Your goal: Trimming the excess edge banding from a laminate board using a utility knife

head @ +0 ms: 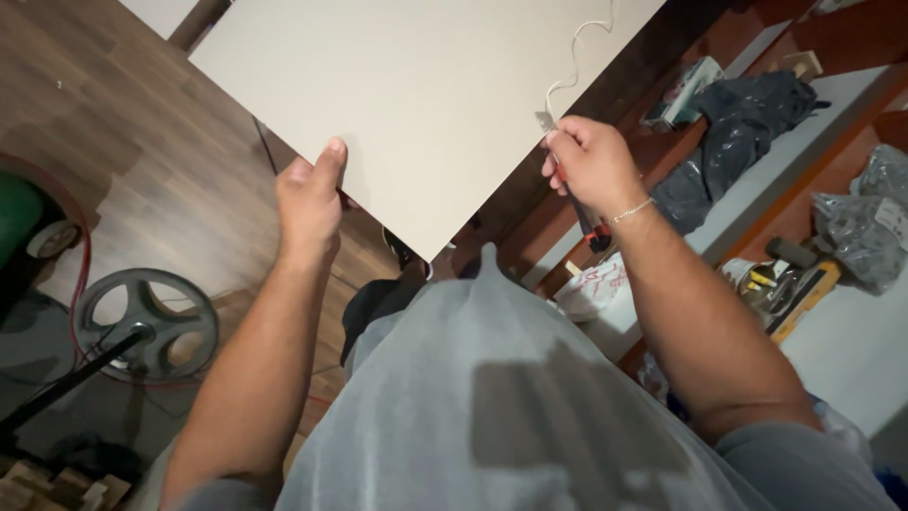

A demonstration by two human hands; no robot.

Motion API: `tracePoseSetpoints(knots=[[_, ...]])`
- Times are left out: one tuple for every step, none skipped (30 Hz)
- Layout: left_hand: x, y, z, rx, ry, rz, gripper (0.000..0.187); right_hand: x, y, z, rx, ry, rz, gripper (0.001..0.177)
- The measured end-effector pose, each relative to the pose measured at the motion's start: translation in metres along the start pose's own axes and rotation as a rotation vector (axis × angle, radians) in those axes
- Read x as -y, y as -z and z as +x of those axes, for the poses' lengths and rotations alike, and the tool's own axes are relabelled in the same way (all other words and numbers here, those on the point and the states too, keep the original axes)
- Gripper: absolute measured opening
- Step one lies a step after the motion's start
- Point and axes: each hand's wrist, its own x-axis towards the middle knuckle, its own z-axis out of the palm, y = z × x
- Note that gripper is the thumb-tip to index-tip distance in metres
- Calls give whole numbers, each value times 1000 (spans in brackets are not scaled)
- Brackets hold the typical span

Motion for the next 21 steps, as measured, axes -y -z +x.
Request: tracePoseSetpoints(knots=[[2,2,1,6,-12,11,30,-2,-2,0,-5,4,14,20],[-9,-3,-6,5,-13,11,30,-4,-4,-1,-5,5,14,20],[-21,-8,-14,4,-11,16,30,-5,-6,-1,0,1,28,19],[-32,-13,-22,4,-9,19,31,-6,-7,-2,2,-4,42,19],[-31,-12,-22,4,-10,18,31,0,-10,-10,1,-3,41,19],[-30,-11,-22,7,-17,44,32,6,-13,-16,-3,-7,43,19],[-29,-9,-22,9,-23,69,33,12,-16,-23,-8,-11,45,19],[-29,-11,-22,8,-22,70,33,7,-20,-24,-6,-12,45,19],[-29,-12,-23,4,-31,50,32,2,-24,-25,-11,-16,55,19],[-29,-14,-22,1,-40,29,32,-2,-28,-25,-18,-19,65,19],[-29,-12,-21,2,-41,30,32,2,-32,-31,-19,-19,67,19],[-30,-12,-21,5,-36,23,32,6,-35,-37,-10,-33,65,19],[-30,-11,-21,8,-30,16,32,10,-38,-43,0,-46,64,19],[-32,-12,-23,9,-33,15,32,10,-42,-46,-2,-44,64,19],[-34,-13,-24,10,-35,24,33,9,-45,-50,11,-46,55,20],[-37,-14,-26,11,-36,35,33,9,-49,-54,23,-50,47,21],[-35,-14,-25,12,-38,35,33,9,-53,-57,22,-48,48,21],[-34,-15,-24,3,-33,25,33,9,-57,-62,38,-57,57,21],[-32,-15,-24,-6,-28,15,32,9,-60,-66,53,-65,66,21],[-30,-15,-23,-6,-28,15,32,11,-60,-67,54,-65,67,21],[-27,-14,-21,-4,-29,9,31,12,-60,-68,46,-60,62,20]])
